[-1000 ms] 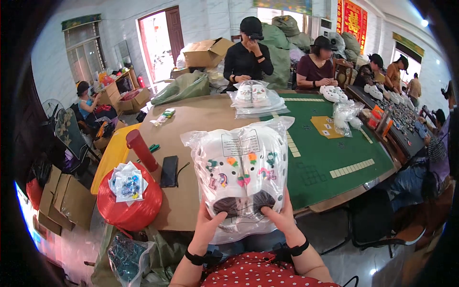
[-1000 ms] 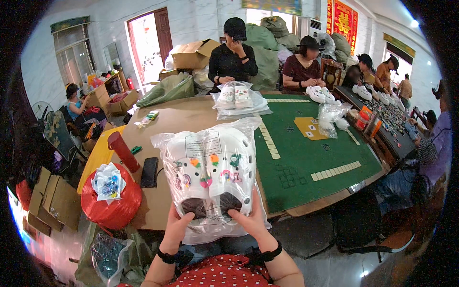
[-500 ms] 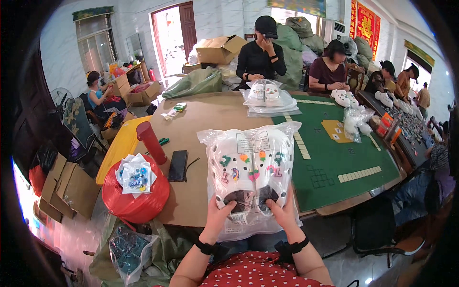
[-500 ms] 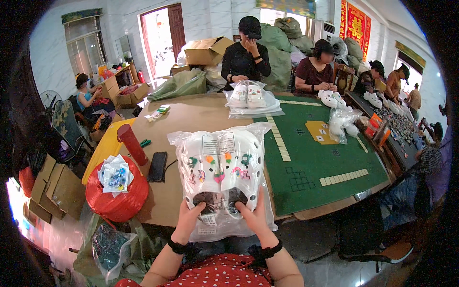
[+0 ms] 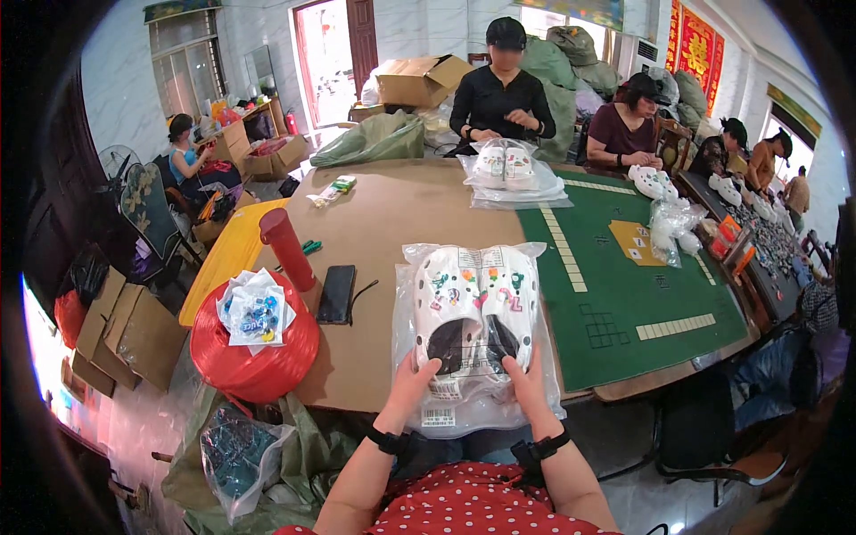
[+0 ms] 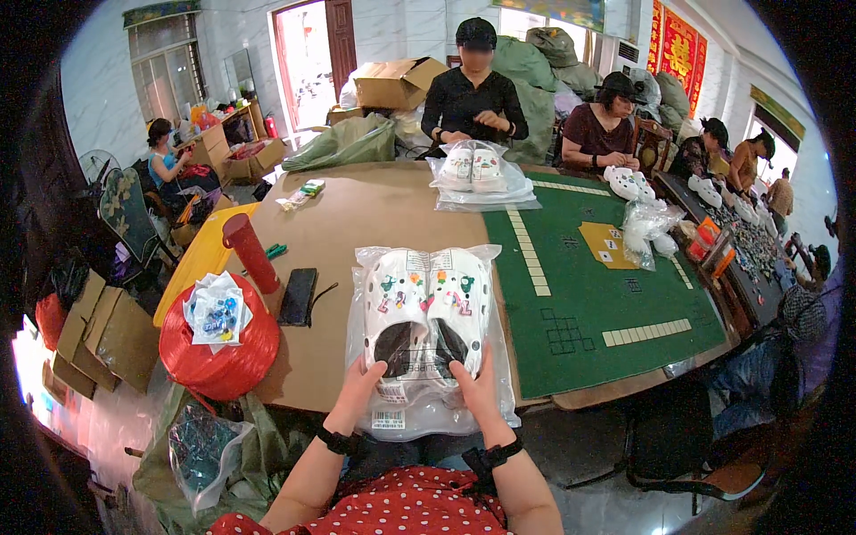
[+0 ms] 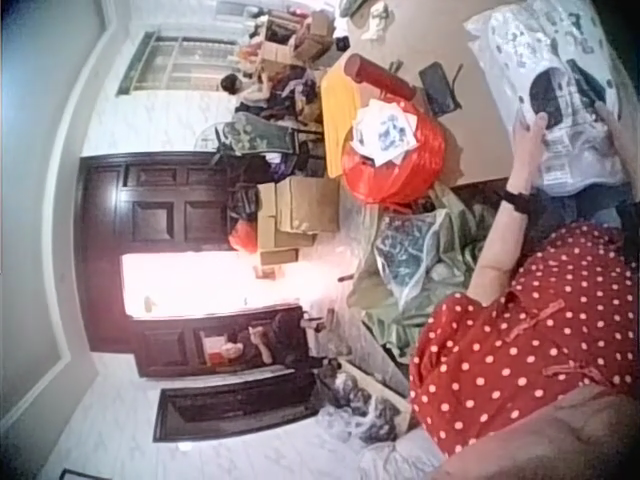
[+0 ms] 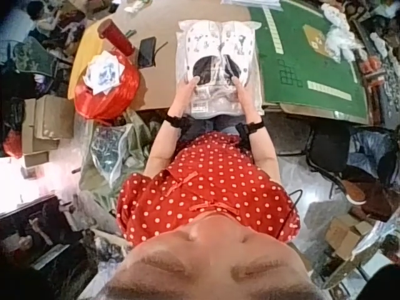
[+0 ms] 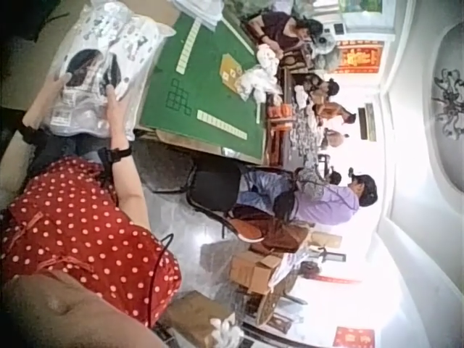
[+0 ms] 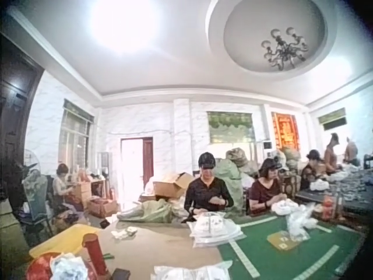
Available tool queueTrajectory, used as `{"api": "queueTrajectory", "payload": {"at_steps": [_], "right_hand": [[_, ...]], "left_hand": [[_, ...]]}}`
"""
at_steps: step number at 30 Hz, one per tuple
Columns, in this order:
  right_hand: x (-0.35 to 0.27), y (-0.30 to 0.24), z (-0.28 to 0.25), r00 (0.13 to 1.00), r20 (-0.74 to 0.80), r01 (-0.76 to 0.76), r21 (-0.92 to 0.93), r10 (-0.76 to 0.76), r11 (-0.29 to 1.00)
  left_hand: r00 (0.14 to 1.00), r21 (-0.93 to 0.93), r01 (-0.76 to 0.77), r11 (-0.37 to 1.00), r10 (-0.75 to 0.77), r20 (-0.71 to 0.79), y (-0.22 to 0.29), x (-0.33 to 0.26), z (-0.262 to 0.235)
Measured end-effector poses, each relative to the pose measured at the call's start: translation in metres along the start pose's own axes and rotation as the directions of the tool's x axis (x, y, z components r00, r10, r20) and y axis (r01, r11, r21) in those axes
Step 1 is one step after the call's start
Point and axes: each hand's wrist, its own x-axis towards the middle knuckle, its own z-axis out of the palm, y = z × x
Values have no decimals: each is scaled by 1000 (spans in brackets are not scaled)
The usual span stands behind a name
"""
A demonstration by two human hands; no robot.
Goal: Inspecting white platform clogs and placing them into clear plastic packaging at a manufacturing station.
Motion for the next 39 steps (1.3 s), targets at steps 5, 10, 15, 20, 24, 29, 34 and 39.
{"api": "queueTrajectory", "payload": {"at_steps": [5, 10, 15, 20, 24, 29, 34, 39], "right_hand": [[-3, 1, 1, 1000, -15, -7, 17, 7, 1000], [-5, -4, -2, 1000, 16, -24, 20, 24, 1000], [-7, -1, -1, 1000, 8, 8, 17, -8, 1000], [-6, -4, -3, 1000, -6, -27, 41, 27, 999], [-9, -5, 10, 999, -14, -50, -50, 50, 997], [3, 23, -15, 965, -96, -254, -80, 246, 964], [-12, -3, -29, 992, 71, 123, -273, -108, 954], [-13, -24, -19, 953, 254, 201, -118, -166, 972]], "left_hand": [[999, 8, -40, 999, 40, 30, -1, -4, -2], [996, 30, -73, 997, 71, 47, -4, -4, -2], [996, 30, -84, 996, 83, 31, -8, -4, -3], [998, 55, -11, 998, 7, 66, 2, -4, 4], [995, 23, -99, 995, 99, -13, -14, -2, -11], [989, 105, -133, 986, 140, -56, -17, -4, 2], [996, -124, -83, 989, 79, -35, 12, -33, 17], [989, -223, -141, 965, 127, -75, 42, -67, 14]]}}
